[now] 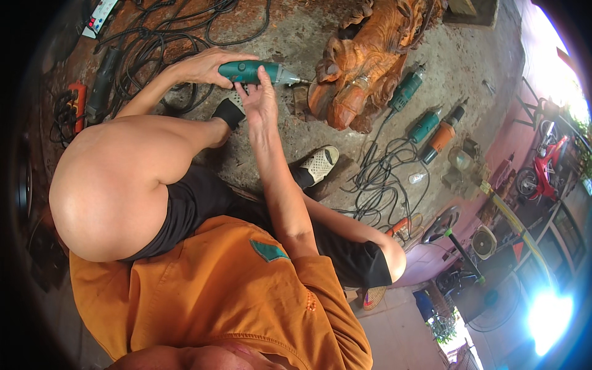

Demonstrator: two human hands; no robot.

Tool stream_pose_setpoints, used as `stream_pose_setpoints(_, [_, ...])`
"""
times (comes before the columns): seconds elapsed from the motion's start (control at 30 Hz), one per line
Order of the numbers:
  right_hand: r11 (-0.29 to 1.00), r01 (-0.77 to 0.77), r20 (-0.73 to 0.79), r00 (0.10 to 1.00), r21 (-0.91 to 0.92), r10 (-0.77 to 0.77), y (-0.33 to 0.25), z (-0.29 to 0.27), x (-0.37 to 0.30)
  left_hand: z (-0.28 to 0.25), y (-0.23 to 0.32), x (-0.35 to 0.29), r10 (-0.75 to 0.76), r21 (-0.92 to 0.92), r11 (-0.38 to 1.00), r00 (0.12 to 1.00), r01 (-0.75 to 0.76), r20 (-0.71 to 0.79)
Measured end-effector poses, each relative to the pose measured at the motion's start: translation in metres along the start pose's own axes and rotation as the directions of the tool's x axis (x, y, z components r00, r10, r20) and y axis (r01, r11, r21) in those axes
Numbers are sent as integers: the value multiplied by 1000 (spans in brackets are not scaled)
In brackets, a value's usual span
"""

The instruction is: The person uses a handheld rotary tool to carve and shape a large piece of wood placed on the floor. They hold the tool with both hands and move it along the surface to remove material and refine details.

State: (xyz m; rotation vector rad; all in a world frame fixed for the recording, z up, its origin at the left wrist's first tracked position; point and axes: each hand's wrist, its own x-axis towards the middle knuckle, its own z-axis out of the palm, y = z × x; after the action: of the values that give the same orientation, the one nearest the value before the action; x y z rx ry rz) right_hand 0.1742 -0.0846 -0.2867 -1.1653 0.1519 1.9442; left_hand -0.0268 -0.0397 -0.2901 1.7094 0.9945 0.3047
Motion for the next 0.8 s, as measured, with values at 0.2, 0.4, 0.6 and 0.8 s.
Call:
stream_pose_setpoints(0.2, [998, -18, -18, 1000, 58, 19, 12, -2, -16, -6, 16, -12, -8, -3, 1000, 998, 8, 70])
stream_pose_setpoints(0.4, [997, -10, -18, 1000, 74, 12, 10, 4, -22, -3, 11, -10, 19, 5, 1000, 998, -19, 55])
stream_pose_setpoints(0.6, [1000, 4, -10, 1000, 0, -4, -9, 9, 0, -4, 4, 3, -25, -2, 1000, 1000, 25, -11])
stream_pose_setpoints(0.8, [1000, -6, 11, 1000, -8, 7, -16, 5, 12, -3, 3, 11, -33, 23, 999, 998, 34, -44])
